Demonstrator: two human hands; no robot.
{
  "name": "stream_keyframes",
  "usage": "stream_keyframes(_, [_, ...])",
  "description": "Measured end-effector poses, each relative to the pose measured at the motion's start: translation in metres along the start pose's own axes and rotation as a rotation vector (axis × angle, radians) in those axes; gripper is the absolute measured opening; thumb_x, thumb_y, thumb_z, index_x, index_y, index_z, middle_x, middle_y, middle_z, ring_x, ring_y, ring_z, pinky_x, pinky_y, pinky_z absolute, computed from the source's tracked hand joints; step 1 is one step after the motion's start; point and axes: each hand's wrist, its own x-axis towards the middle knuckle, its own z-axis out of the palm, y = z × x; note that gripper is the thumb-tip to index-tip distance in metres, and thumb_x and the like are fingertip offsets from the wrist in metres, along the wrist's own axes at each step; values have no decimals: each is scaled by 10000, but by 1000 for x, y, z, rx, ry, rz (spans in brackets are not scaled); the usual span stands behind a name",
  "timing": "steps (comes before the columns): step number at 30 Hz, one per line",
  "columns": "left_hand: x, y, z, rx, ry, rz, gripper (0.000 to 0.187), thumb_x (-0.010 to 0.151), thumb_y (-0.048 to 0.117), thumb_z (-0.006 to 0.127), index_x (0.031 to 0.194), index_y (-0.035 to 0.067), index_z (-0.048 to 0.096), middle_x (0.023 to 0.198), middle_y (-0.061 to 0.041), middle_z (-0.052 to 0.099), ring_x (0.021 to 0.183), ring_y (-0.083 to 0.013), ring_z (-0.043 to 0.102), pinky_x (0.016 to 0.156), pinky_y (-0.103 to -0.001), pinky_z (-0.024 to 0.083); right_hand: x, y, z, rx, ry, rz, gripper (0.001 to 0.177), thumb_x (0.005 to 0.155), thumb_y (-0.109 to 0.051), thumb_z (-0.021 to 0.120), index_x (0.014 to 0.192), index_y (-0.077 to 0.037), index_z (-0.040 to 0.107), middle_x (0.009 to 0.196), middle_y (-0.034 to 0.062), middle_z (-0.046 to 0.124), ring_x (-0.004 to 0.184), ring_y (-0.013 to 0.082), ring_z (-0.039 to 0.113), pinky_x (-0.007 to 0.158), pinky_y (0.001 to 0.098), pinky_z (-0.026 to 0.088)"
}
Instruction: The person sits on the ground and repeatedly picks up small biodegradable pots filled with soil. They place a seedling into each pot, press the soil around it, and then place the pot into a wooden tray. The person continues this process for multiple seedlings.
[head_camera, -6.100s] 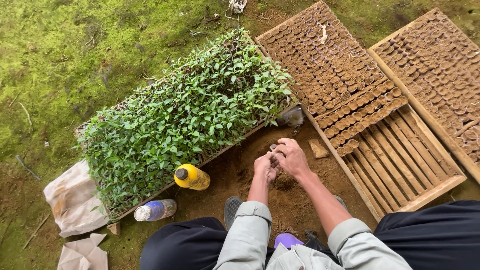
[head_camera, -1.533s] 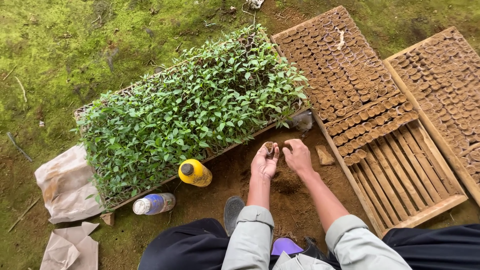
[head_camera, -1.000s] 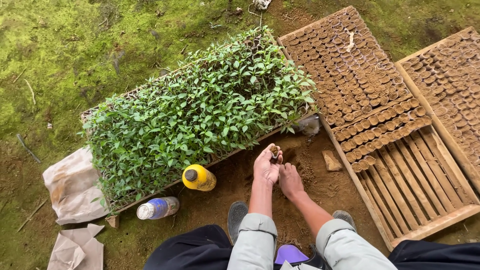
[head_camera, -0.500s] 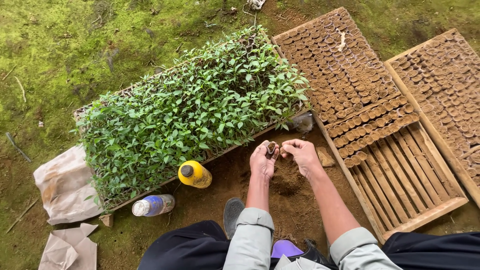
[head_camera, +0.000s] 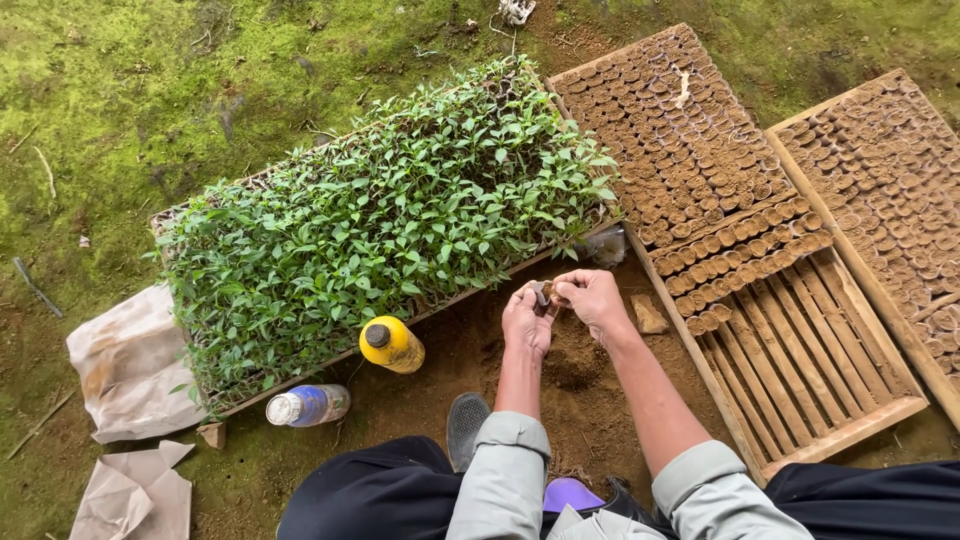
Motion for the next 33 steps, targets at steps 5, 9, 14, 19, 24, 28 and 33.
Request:
stream_keyframes(5, [-4,1,3,-20,8,5,140,1026,77,579,1134,47,664,1072,-253,712,911,-327,729,799,-454,680,-5,-11,6,-18,6,7,187,837,42,691,1008,66,764,755,158,678,712,184,680,691,383,659])
stream_keyframes(9, [-11,3,8,-34,11,3,108,1006,57,614,1096,47,674,1002,-243,726,843,-296,729,776,-434,685,-8,-19,8,-20,9,10,206,832,49,687,1023,80,757,754,160,658,727,187,667,692,387,666])
stream_keyframes(14, [-19,7,14,-36,11,17,99,997,65,635,1088,54,671,978,-211,733,814,-266,729,782,-449,683,-5,-16,4,-35,3,5,202,838,51,682,1022,86,754,754,179,643,729,203,670,703,399,666])
stream_keyframes(19, [-19,6,12,-54,12,2,93,998,56,627,1081,48,668,963,-218,726,817,-278,728,798,-486,676,-2,-14,1,-58,4,5,209,846,51,662,1031,98,746,785,250,683,742,230,709,719,381,670])
stream_keyframes(24, [-28,9,17,-61,16,4,88,997,55,627,1071,44,673,936,-170,723,794,-217,710,856,-508,669,-4,-16,-4,-107,12,-15,208,838,41,677,1025,89,754,790,277,703,727,249,721,694,392,664])
stream_keyframes(28, [-19,5,13,-66,10,7,95,995,51,631,1080,40,672,939,-176,714,795,-228,705,852,-530,665,-5,-21,0,-108,4,-18,208,845,31,662,1022,92,752,801,282,705,742,244,720,710,390,659])
stream_keyframes(33, [-28,7,17,-107,16,-30,106,997,50,631,1090,35,678,943,-185,697,830,-254,700,883,-563,654,-23,-41,3,-207,-8,-16,264,846,8,638,1073,62,759,905,301,730,832,261,736,777,389,646])
